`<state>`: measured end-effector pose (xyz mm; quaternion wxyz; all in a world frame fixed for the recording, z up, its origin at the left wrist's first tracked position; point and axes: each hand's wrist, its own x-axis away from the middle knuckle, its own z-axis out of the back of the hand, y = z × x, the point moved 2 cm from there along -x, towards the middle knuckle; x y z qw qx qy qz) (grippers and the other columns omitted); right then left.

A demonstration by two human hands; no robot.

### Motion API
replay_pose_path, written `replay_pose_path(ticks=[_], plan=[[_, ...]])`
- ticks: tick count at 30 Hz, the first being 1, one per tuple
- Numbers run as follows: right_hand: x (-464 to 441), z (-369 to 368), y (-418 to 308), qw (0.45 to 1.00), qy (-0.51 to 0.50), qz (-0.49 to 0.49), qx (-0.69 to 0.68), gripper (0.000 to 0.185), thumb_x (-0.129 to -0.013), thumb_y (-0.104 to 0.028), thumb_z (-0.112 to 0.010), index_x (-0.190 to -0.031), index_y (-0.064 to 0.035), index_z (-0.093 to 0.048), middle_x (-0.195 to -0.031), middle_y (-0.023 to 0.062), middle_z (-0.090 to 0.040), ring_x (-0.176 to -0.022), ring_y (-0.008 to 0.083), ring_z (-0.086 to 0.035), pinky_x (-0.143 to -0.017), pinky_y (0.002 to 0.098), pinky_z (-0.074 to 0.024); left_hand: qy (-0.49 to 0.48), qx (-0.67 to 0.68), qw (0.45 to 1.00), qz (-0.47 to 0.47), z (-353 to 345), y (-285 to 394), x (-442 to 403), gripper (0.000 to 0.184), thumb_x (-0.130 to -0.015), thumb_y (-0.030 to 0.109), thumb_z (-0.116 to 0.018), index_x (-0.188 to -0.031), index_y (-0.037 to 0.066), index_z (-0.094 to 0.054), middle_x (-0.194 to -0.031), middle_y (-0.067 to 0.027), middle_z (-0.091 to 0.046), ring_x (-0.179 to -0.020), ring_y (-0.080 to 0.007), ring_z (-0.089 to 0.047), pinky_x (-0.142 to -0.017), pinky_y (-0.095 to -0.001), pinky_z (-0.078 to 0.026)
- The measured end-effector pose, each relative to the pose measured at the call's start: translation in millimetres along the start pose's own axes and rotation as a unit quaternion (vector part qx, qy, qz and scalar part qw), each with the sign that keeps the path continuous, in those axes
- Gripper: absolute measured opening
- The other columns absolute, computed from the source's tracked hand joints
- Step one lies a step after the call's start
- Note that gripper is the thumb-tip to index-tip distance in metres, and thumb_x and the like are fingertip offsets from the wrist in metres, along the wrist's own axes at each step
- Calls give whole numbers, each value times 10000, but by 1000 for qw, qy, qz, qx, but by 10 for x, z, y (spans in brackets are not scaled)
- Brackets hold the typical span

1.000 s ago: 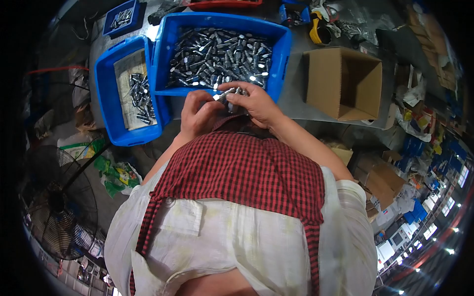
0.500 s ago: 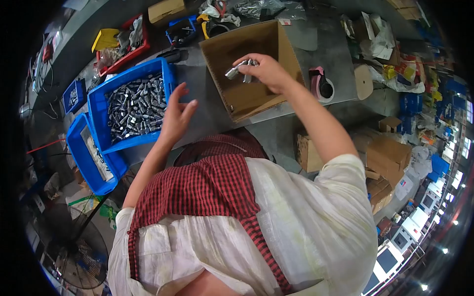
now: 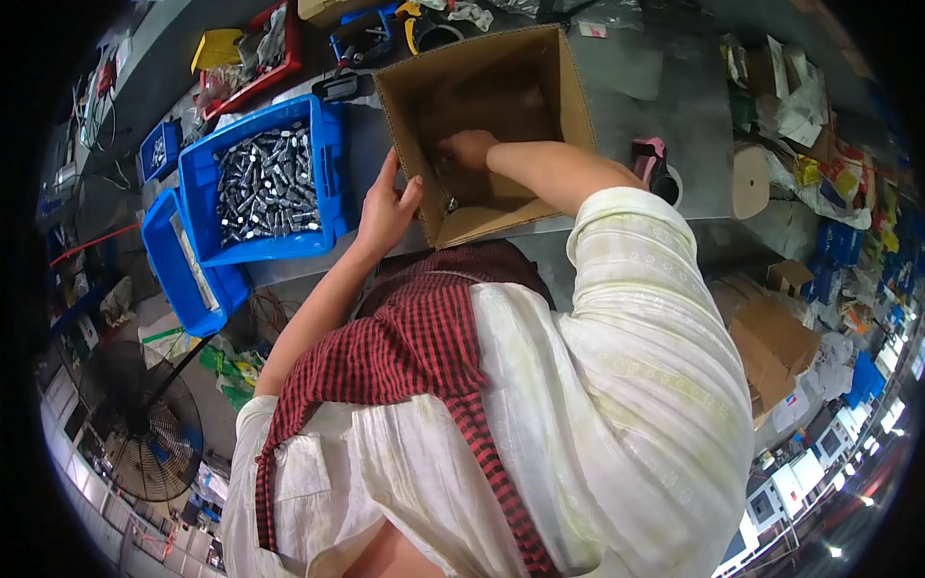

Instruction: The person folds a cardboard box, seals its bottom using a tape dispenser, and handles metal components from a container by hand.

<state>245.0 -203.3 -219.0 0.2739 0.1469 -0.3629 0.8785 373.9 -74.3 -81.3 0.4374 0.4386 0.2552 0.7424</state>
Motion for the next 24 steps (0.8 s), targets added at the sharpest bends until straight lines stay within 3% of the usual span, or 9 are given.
replay_pose_path(ticks=[1,5,8,10,17,19,20,22,24], plan=[[-5,-46,-14,998,-17,23,51,258,-826,-260,-543,-1054,-158,-609,-1068,126,-621,-1013,286,-594,-833,407,-482,-1,12,1000,-11,-3,-8,2,676,-840,239,-586,-1411,62,-273,-1153,-227,-575,-750,-284,-662,-725,-367,-508],[7,-305,42,997,-21,65,32,243,-839,-230,-495,-1042,-147,-598,-1024,131,-625,-1004,298,-592,-831,418,-481,-17,65,998,-10,-18,-210,-47,699,-845,258,-603,-1419,60,-257,-1202,-218,-555,-752,-259,-668,-721,-347,-509],[69,-444,-27,995,14,96,25,263,-816,-209,-534,-1062,-139,-595,-981,127,-628,-973,317,-599,-830,418,-483,-29,102,994,-26,-24,-262,-60,722,-854,274,-619,-1430,66,-236,-1286,-201,-503,-782,-226,-674,-715,-330,-512],[146,-442,-112,996,-5,45,-78,293,-791,-170,-581,-1081,-130,-590,-1010,133,-627,-976,324,-597,-841,409,-482,-61,148,987,-30,-13,-233,-53,674,-903,196,-584,-1441,61,-202,-1398,-156,-371,-828,-136,-620,-617,-264,-534],[172,-555,-48,978,21,146,-150,433,-734,-171,-666,-1149,-108,-564,-1096,152,-618,-1012,319,-598,-852,392,-482,-86,172,981,-9,20,-203,-40,714,-904,212,-587,-1451,60,-154,-1434,-169,-313,-930,-168,-611,-633,-277,-541],[141,-420,-29,990,-26,5,-140,439,-713,-205,-695,-1119,-77,-589,-1054,171,-630,-989,327,-608,-835,396,-486,-88,169,982,-7,25,-182,-38,714,-905,215,-585,-1451,62,-153,-1438,-176,-305,-949,-178,-608,-636,-279,-542],[87,-415,41,990,-26,6,-137,439,-713,-205,-695,-1119,-77,-589,-1054,171,-630,-989,327,-608,-835,396,-486,-86,170,982,-9,26,-174,-39,714,-905,215,-585,-1451,62,-153,-1438,-176,-305,-949,-178,-608,-636,-279,-542],[-4,-394,203,976,41,-107,-185,386,-692,-249,-734,-1010,-50,-640,-989,184,-641,-929,337,-620,-804,401,-492,-86,176,981,-10,23,-179,-29,712,-906,223,-583,-1454,75,-153,-1433,-176,-311,-954,-181,-604,-635,-278,-540],[-40,-418,244,974,69,-122,-176,357,-685,-254,-743,-962,-47,-654,-973,181,-645,-907,334,-625,-795,397,-494,-77,176,981,-15,5,-224,-34,731,-891,249,-601,-1451,78,-164,-1411,-184,-345,-911,-184,-625,-643,-283,-539]])
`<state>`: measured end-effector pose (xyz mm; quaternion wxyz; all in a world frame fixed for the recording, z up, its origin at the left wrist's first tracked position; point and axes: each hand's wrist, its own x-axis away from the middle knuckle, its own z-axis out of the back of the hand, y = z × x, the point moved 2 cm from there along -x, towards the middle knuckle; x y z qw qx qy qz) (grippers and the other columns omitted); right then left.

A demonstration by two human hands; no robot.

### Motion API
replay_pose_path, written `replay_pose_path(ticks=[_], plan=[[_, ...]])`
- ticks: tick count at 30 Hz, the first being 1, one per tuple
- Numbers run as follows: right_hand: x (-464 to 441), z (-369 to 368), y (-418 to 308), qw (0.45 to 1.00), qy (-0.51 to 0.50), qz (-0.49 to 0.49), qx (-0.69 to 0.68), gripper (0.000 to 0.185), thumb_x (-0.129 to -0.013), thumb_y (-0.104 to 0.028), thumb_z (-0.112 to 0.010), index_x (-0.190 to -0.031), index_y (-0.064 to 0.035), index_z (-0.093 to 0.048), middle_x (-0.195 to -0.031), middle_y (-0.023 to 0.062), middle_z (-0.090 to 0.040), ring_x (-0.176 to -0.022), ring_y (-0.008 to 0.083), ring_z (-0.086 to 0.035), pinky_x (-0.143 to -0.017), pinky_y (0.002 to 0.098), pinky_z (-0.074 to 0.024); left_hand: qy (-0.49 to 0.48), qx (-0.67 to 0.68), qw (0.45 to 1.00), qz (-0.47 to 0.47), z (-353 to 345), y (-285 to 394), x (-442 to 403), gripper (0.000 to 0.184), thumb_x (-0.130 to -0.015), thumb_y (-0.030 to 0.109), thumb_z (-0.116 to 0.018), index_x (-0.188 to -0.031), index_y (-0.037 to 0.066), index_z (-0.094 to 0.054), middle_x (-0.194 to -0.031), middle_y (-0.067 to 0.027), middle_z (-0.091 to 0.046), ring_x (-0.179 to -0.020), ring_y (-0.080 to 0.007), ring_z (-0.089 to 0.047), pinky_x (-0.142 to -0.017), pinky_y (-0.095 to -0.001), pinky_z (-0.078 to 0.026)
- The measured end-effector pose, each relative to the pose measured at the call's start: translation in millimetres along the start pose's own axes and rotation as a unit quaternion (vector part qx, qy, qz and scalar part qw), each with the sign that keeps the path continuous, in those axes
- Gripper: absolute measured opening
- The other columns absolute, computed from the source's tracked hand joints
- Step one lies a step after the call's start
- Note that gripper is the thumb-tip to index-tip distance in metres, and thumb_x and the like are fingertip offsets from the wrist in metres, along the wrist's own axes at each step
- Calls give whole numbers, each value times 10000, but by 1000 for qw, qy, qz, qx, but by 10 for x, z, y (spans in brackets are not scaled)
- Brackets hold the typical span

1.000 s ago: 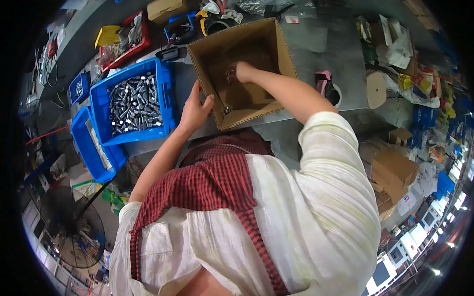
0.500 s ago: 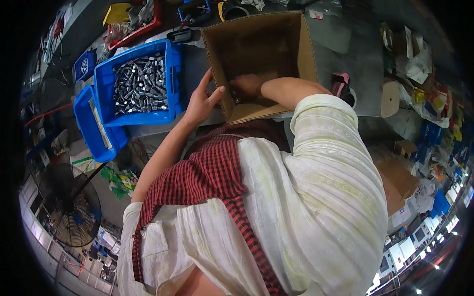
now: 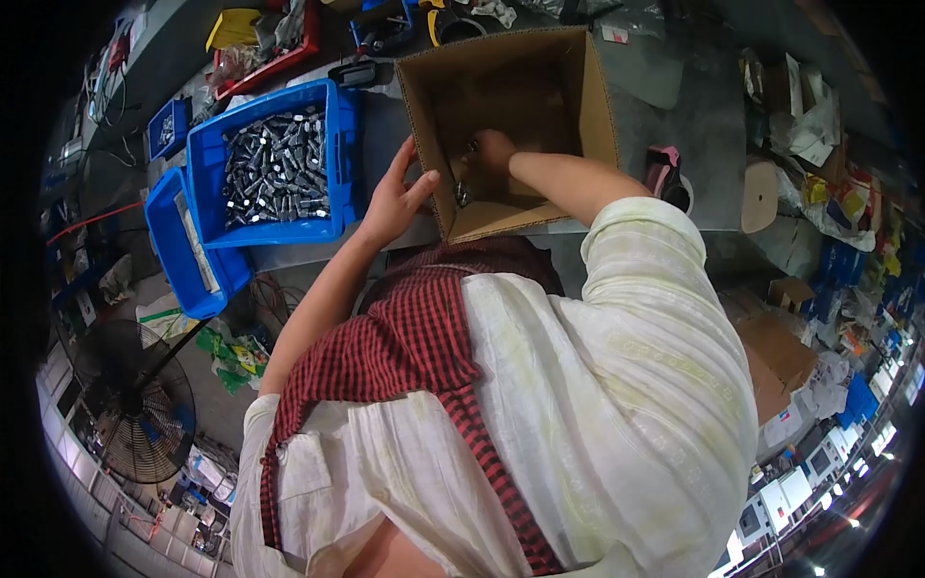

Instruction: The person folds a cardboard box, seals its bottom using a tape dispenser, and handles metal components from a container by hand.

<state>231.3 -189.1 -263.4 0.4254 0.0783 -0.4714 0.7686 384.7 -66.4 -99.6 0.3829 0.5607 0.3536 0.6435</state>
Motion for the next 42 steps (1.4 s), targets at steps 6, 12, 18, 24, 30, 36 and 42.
replay_pose_path(ticks=[6,12,18,24,30,36,42], plan=[[12,-122,-69,990,5,107,-88,270,-696,-237,-735,-908,-81,-676,-942,180,-642,-884,331,-622,-778,401,-491,16,-1,1000,7,5,35,32,734,-883,272,-610,-1450,97,-178,-1373,-185,-395,-878,-185,-641,-644,-291,-540],[89,-250,-97,985,29,171,-14,256,-753,-179,-664,-997,-110,-631,-977,190,-567,-962,362,-548,-830,423,-452,13,11,1000,16,-47,18,13,725,-890,274,-599,-1454,123,-170,-1365,-187,-399,-915,-198,-635,-642,-304,-550],[166,-309,-130,978,2,205,-25,280,-742,-81,-616,-1019,-79,-573,-1022,199,-560,-992,369,-545,-853,420,-449,20,9,1000,13,-52,-16,9,727,-890,284,-600,-1454,126,-170,-1367,-204,-392,-926,-205,-634,-635,-310,-554],[165,-155,-190,984,-29,152,-82,261,-749,-55,-602,-1008,-42,-576,-1030,193,-608,-1005,359,-580,-841,411,-468,21,9,1000,10,-54,-35,6,720,-893,279,-597,-1455,138,-170,-1373,-213,-380,-930,-205,-633,-627,-312,-556],[-68,45,-155,995,52,6,-82,221,-777,-130,-651,-974,-30,-658,-941,176,-651,-886,288,-622,-794,366,-486,19,26,999,21,-72,14,14,711,-893,259,-596,-1456,154,-174,-1366,-201,-383,-946,-211,-626,-607,-315,-561],[45,2,-308,961,33,-35,-271,219,-779,-158,-691,-972,-54,-699,-956,143,-676,-857,196,-650,-782,321,-497,18,31,999,30,-66,14,18,716,-889,256,-601,-1456,157,-176,-1362,-187,-386,-958,-210,-621,-588,-311,-560],[34,62,-310,970,19,-7,-242,230,-783,-161,-691,-986,-52,-696,-973,146,-672,-851,192,-649,-785,321,-498,16,33,999,37,-62,42,18,715,-887,263,-604,-1455,160,-181,-1361,-178,-390,-947,-206,-622,-575,-309,-558]])
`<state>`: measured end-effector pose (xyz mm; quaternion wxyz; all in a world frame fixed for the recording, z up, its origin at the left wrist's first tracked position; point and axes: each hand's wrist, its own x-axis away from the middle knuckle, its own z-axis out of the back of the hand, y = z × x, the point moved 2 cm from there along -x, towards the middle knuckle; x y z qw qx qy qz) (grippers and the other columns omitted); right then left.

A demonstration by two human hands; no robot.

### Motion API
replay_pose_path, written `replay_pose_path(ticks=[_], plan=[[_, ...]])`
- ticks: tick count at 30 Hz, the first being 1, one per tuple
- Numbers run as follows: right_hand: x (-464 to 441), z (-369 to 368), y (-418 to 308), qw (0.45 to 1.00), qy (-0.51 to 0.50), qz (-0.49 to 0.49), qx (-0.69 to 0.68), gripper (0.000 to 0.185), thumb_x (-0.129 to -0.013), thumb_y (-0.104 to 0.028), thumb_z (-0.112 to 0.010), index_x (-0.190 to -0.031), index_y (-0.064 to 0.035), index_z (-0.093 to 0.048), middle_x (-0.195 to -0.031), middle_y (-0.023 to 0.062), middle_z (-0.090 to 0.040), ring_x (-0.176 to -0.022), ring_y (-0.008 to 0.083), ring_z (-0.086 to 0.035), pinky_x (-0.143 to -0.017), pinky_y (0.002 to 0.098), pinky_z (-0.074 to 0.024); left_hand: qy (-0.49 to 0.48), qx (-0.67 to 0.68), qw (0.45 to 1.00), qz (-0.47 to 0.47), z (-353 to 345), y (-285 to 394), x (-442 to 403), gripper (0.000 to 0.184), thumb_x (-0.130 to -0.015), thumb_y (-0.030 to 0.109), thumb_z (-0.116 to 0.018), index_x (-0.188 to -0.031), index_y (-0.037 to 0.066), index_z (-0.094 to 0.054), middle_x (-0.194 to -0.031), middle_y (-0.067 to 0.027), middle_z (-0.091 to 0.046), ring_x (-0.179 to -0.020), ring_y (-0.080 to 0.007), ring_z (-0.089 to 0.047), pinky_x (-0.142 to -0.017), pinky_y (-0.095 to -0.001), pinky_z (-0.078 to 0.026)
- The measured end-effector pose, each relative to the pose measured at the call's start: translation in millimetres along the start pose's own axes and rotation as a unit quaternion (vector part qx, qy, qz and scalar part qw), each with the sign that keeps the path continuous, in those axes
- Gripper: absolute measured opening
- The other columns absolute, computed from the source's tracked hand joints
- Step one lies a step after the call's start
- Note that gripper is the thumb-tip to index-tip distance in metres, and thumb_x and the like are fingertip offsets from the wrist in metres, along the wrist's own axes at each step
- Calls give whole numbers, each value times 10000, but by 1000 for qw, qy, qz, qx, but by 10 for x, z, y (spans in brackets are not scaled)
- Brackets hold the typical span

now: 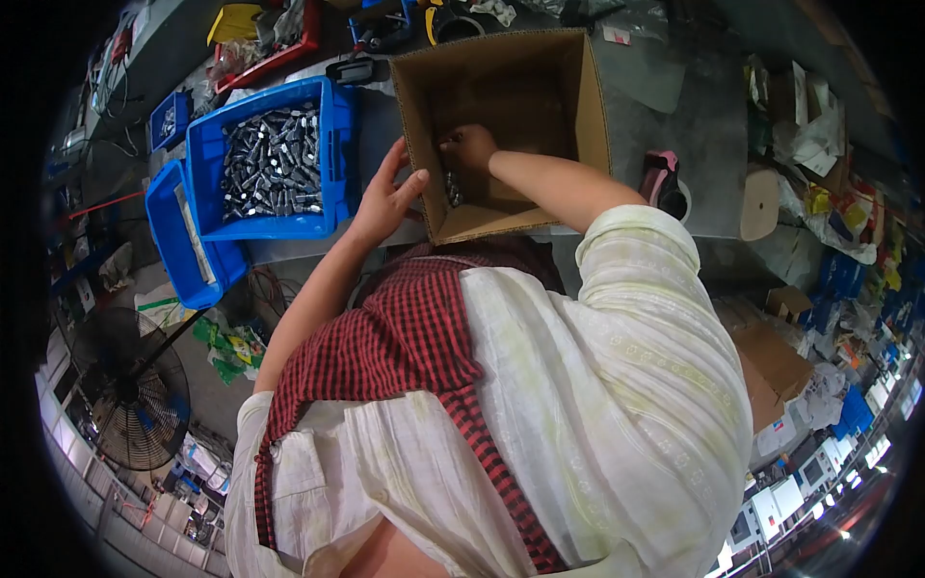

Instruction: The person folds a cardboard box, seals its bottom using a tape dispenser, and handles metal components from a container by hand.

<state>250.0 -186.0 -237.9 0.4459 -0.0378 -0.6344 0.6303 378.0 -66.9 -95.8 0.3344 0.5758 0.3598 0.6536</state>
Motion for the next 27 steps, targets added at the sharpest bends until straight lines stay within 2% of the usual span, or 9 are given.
replay_pose_path(ticks=[5,7,14,17,19,20,21,24,27], plan=[[-62,-29,136,995,0,58,75,289,-771,-186,-695,-1009,-25,-678,-972,176,-665,-890,257,-651,-816,341,-491,1,1,1000,0,-6,-27,-12,718,-885,271,-605,-1454,161,-182,-1361,-179,-387,-949,-209,-623,-575,-311,-557],[-50,-50,133,988,1,-8,155,331,-751,-198,-704,-1022,-12,-668,-975,183,-662,-914,297,-644,-838,352,-483,-1,0,1000,5,-3,-18,-7,719,-885,269,-605,-1455,166,-179,-1367,-181,-379,-956,-211,-623,-577,-307,-555],[-102,-51,203,993,-11,85,76,334,-732,-235,-713,-969,-3,-674,-959,185,-661,-910,298,-641,-819,387,-486,-7,-2,1000,-1,-1,-22,-16,724,-886,264,-604,-1457,171,-169,-1377,-184,-370,-972,-217,-620,-574,-306,-554],[-225,36,116,967,33,120,221,292,-765,-244,-672,-923,0,-676,-938,182,-660,-890,308,-639,-803,399,-488,-8,0,1000,4,-9,-15,-11,727,-887,256,-602,-1458,162,-162,-1383,-187,-363,-975,-217,-619,-575,-303,-554],[-436,95,182,957,47,85,272,272,-807,-186,-611,-1031,-38,-656,-984,211,-637,-894,360,-619,-799,382,-483,-6,4,1000,4,-7,-18,-10,729,-888,252,-602,-1458,154,-157,-1390,-190,-354,-981,-219,-617,-579,-302,-555],[-542,135,184,924,-32,53,378,265,-811,-155,-586,-1049,-57,-647,-1008,199,-634,-895,344,-623,-807,384,-485,-6,3,1000,5,-5,-23,-10,729,-888,252,-602,-1458,154,-157,-1390,-190,-354,-981,-219,-617,-579,-302,-555],[-563,132,181,924,-32,53,378,265,-811,-155,-586,-1049,-57,-647,-1008,199,-634,-895,344,-623,-807,384,-485,-7,3,1000,4,-3,-27,-14,730,-888,253,-602,-1458,154,-156,-1391,-192,-351,-986,-222,-616,-581,-303,-556],[-667,127,124,951,145,169,216,277,-827,-188,-573,-1069,-65,-631,-1031,198,-626,-918,338,-618,-814,382,-491,-8,5,1000,3,-12,-41,-28,732,-889,258,-603,-1458,154,-154,-1393,-194,-348,-992,-223,-614,-585,-304,-556],[-991,28,229,960,203,121,151,301,-843,-251,-560,-1091,-90,-619,-1040,177,-629,-950,333,-609,-835,382,-489,-6,1,1000,8,1,-28,-14,736,-888,262,-605,-1458,151,-153,-1397,-196,-345,-996,-223,-612,-590,-303,-556]])
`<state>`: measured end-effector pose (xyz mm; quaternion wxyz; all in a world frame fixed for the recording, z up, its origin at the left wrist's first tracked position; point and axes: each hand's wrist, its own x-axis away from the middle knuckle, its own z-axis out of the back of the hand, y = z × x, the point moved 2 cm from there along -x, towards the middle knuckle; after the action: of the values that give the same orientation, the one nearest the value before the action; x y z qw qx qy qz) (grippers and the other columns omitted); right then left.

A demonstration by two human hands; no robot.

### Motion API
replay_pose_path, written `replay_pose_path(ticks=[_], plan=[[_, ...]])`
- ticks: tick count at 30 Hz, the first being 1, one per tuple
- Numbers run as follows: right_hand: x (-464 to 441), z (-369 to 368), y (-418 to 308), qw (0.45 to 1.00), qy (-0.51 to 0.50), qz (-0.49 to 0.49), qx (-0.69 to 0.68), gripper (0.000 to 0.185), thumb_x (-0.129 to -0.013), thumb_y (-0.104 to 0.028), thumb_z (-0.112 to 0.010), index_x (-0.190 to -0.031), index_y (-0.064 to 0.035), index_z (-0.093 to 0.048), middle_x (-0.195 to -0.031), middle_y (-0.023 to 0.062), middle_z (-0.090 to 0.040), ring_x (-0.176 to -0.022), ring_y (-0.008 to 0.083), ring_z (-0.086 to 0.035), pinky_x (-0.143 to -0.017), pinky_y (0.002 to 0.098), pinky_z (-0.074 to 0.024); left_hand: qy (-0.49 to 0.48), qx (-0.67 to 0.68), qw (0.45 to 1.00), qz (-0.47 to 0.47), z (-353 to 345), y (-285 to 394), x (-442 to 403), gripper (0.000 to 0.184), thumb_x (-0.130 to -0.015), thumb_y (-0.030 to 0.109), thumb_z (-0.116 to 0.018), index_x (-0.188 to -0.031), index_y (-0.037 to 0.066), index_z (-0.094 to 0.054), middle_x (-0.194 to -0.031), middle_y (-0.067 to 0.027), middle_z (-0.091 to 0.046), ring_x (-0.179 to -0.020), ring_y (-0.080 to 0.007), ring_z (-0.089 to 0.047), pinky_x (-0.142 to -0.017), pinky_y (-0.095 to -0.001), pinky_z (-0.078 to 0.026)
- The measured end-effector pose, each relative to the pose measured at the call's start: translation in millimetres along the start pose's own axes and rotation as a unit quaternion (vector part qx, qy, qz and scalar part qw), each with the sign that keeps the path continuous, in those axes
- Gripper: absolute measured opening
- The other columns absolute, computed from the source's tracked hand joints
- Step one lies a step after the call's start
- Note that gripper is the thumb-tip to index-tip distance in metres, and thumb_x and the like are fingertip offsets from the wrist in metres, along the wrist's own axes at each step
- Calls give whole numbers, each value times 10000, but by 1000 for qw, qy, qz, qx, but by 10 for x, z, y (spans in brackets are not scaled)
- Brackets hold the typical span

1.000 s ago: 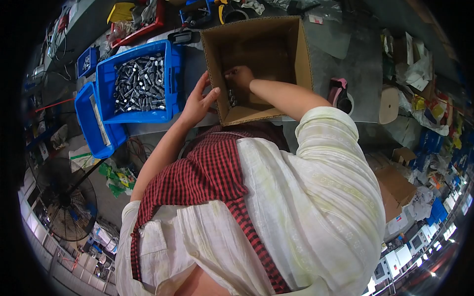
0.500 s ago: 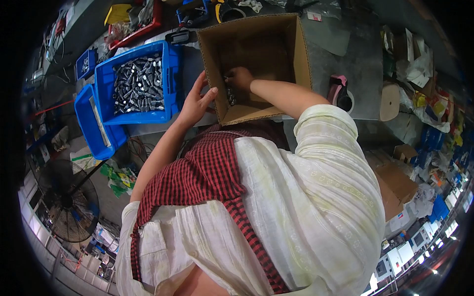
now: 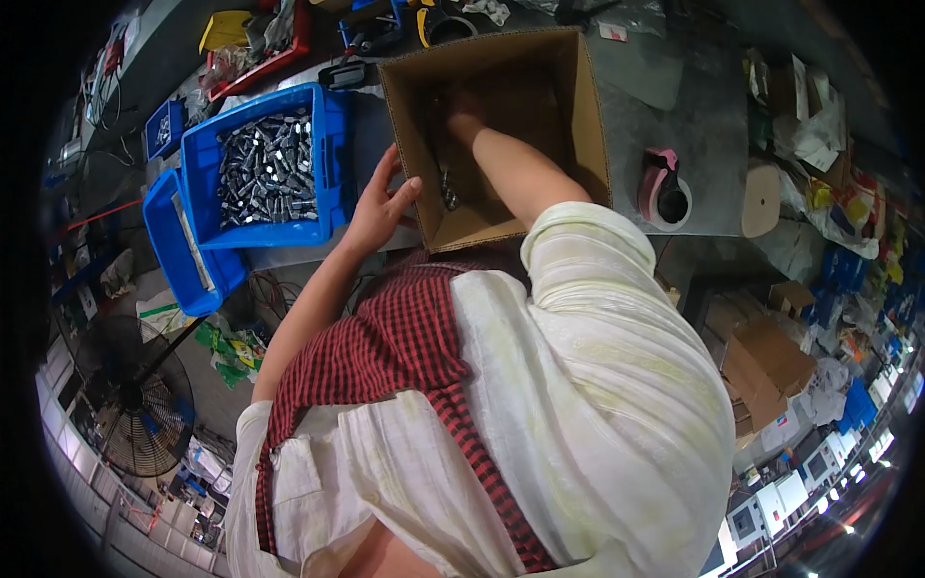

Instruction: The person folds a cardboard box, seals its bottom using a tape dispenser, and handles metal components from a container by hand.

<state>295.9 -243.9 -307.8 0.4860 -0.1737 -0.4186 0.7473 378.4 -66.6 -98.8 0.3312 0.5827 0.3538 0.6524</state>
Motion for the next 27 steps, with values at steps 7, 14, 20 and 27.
replay_pose_path(ticks=[7,14,20,27], plan=[[-4,-93,-354,987,32,-157,24,369,-841,-413,-553,-1102,-160,-616,-1131,125,-607,-1037,316,-586,-894,424,-468,-2,5,1000,13,2,17,10,745,-884,275,-611,-1458,148,-153,-1407,-196,-328,-1021,-230,-599,-593,-303,-553],[-156,-284,-121,989,69,46,123,377,-894,-319,-485,-1171,-77,-568,-1209,166,-552,-1089,319,-546,-932,410,-434,-3,1,1000,12,6,75,28,738,-887,264,-605,-1457,143,-151,-1396,-198,-347,-1000,-224,-609,-574,-290,-545],[169,250,-461,987,-86,-115,-68,321,-866,-235,-510,-1127,-61,-581,-1130,167,-586,-1017,307,-567,-905,390,-432,-6,6,1000,3,2,55,20,735,-888,263,-604,-1455,142,-153,-1381,-199,-363,-982,-219,-615,-552,-282,-537],[106,-60,-261,935,127,204,261,251,-821,-141,-552,-1055,-67,-601,-1008,150,-616,-913,305,-601,-791,367,-473,-5,3,1000,5,11,61,20,738,-883,280,-611,-1453,150,-160,-1377,-181,-370,-967,-222,-619,-551,-284,-539]])
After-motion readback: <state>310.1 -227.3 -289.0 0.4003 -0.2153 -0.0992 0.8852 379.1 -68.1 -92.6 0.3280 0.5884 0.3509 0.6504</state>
